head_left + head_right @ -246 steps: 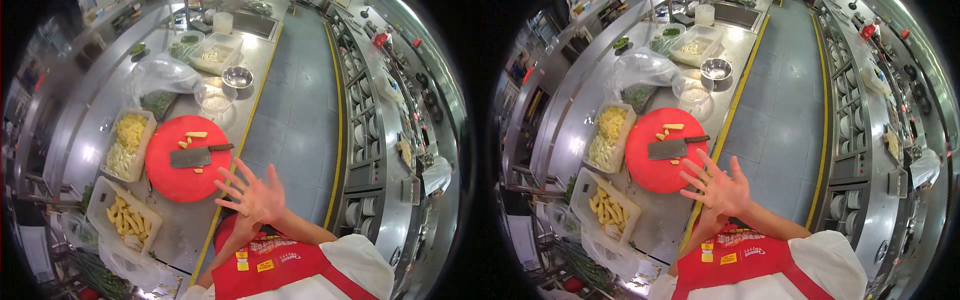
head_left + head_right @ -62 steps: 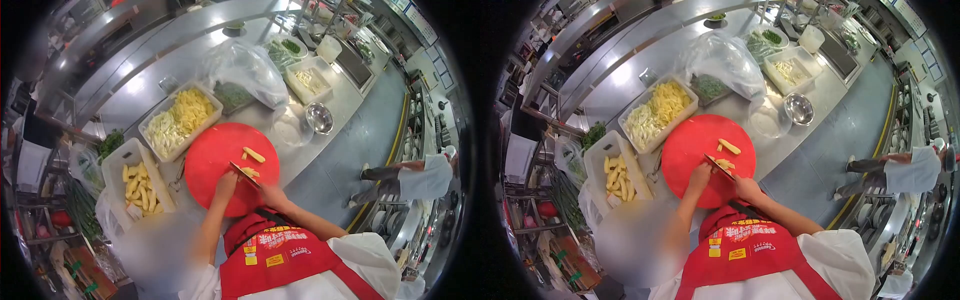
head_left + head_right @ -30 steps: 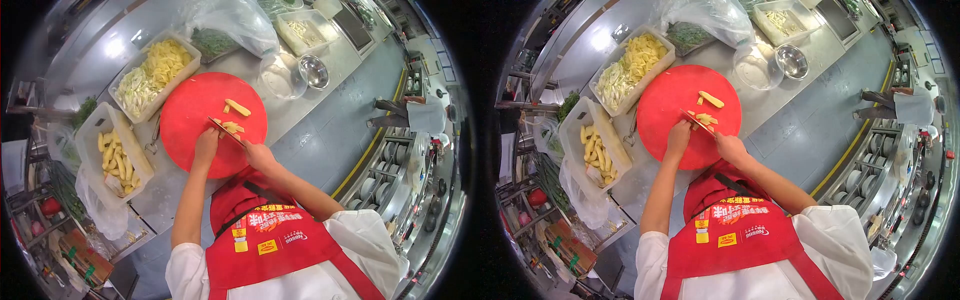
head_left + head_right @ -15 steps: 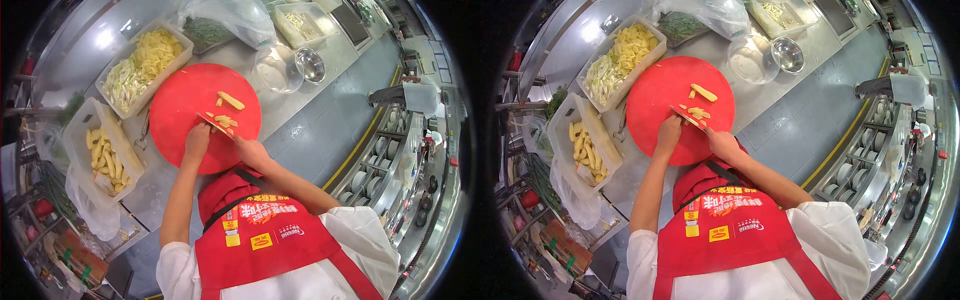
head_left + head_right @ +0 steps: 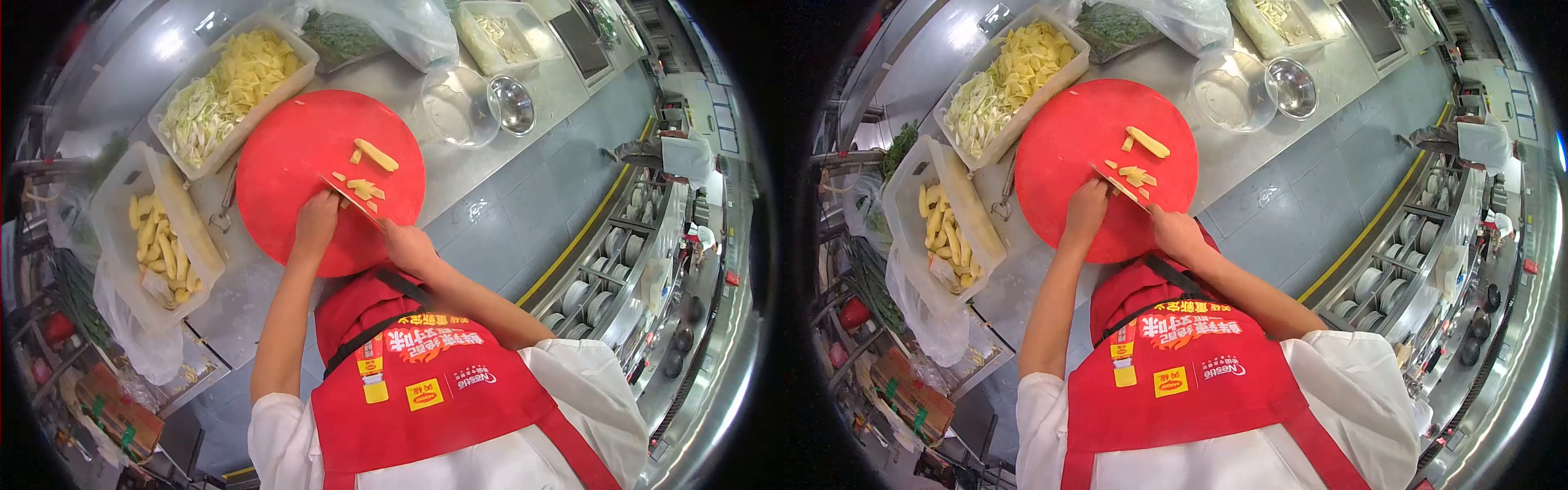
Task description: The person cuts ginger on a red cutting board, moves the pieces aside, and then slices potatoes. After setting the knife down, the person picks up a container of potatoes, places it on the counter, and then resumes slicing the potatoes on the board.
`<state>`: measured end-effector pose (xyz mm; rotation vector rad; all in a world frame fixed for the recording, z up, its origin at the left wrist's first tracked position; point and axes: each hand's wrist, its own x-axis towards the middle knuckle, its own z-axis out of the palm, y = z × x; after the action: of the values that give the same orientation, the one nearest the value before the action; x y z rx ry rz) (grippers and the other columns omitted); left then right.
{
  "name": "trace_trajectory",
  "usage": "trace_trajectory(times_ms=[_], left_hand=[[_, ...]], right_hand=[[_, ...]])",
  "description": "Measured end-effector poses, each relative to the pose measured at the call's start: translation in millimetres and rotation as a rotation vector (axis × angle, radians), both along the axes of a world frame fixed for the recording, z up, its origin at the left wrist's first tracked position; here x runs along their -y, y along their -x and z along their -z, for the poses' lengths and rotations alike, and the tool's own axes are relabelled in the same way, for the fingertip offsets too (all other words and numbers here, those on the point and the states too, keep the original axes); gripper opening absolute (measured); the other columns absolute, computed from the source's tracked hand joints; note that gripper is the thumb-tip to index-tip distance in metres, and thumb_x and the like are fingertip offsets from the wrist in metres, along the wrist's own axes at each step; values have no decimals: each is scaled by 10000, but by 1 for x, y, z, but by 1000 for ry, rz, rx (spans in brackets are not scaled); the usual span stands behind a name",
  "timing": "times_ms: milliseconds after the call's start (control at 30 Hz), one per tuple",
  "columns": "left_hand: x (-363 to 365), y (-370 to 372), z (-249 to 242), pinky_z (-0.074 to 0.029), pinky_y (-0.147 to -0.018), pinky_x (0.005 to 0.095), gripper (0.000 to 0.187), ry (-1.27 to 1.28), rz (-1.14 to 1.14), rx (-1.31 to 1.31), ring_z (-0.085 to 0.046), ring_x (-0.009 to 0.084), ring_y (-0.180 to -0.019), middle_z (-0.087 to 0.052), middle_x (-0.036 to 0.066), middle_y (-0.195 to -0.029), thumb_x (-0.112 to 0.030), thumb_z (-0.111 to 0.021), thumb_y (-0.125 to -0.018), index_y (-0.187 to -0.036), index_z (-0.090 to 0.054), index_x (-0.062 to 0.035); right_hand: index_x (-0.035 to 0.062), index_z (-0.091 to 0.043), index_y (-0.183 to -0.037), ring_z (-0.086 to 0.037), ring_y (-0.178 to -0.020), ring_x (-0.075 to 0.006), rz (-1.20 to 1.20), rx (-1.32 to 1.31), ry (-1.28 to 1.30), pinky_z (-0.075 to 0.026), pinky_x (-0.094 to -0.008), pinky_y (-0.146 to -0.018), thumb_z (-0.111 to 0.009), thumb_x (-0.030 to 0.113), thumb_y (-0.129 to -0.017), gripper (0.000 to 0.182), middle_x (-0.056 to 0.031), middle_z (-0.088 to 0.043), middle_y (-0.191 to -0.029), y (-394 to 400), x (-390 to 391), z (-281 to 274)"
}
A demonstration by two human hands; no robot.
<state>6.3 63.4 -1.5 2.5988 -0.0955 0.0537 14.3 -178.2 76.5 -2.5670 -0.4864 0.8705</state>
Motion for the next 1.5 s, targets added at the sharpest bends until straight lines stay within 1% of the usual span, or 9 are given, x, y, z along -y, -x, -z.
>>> trace_trajectory(times_ms=[500, 600, 700, 900, 1000, 1200, 1300, 1400, 1500], left_hand=[[2, 6, -3, -603, -827, 504, 106, 61, -44, 14, -724, 377, -949, -699, 152, -993, -76, -646, -957, -1039, -711, -60], [-1, 5, 0, -601, -824, 506, 137, 77, -28, -47, -719, 385, -943, -704, 148, -993, -81, -675, -944, -1071, -719, -56], [-1, 5, 3, -601, -827, 505, 164, 169, -46, 47, -715, 390, -925, -705, 147, -989, -78, -701, -931, -1090, -727, -50], [-7, 8, 9, -599, -827, 503, 158, 140, -9, 62, -718, 383, -923, -711, 148, -990, -89, -714, -924, -1076, -737, -50], [-5, 9, 6, -599, -829, 500, 168, 160, -23, 80, -719, 376, -936, -714, 145, -982, -96, -724, -916, -1078, -740, -53], [-9, 8, 20, -601, -833, 492, 189, 139, 14, 80, -721, 355, -945, -724, 132, -975, -106, -735, -911, -1096, -753, -74], [-6, 9, 13, -599, -825, 488, 180, 178, -24, 99, -720, 348, -937, -722, 125, -979, -122, -743, -916, -1092, -755, -84], [-7, 9, 5, -599, -823, 486, 163, 179, -17, 91, -720, 346, -932, -721, 120, -979, -142, -745, -931, -1084, -759, -88], [-8, 8, 14, -601, -837, 487, 176, 189, 9, 90, -722, 352, -932, -732, 124, -1004, -157, -745, -941, -1095, -763, -75]], right_hand=[[55, -589, -1372, -723, -857, -496, 21, 51, -89, -549, -622, -770, -529, 264, -1104, 345, -298, -730, -897, 8, 2, 2], [61, -595, -1368, -722, -858, -496, -16, 10, -20, -548, -626, -768, -531, 265, -1101, 342, -291, -732, -893, 2, 3, 8], [32, -629, -1301, -741, -773, -465, -1, 133, -110, -566, -613, -699, -556, 233, -1074, 312, -250, -736, -816, 7, 5, 1], [34, -633, -1293, -744, -767, -458, -34, 121, -51, -571, -604, -685, -561, 232, -1073, 305, -251, -735, -812, 4, 3, 3], [67, -603, -1362, -731, -881, -493, 20, 9, -38, -560, -613, -789, -539, 272, -1094, 343, -291, -741, -938, 8, 0, -7], [65, -607, -1340, -728, -864, -500, -23, 23, -7, -560, -616, -779, -544, 269, -1089, 329, -290, -739, -912, 2, 2, 0], [41, -628, -1309, -751, -784, -456, -19, 133, -63, -578, -607, -704, -553, 242, -1080, 314, -258, -737, -827, 11, 2, 7], [43, -616, -1321, -725, -857, -505, -4, 19, -5, -555, -624, -778, -545, 268, -1089, 331, -298, -732, -901, 2, 1, 7], [54, -615, -1345, -725, -860, -504, -5, 31, -51, -553, -624, -779, -541, 275, -1094, 342, -295, -733, -905, -3, 4, 5]])
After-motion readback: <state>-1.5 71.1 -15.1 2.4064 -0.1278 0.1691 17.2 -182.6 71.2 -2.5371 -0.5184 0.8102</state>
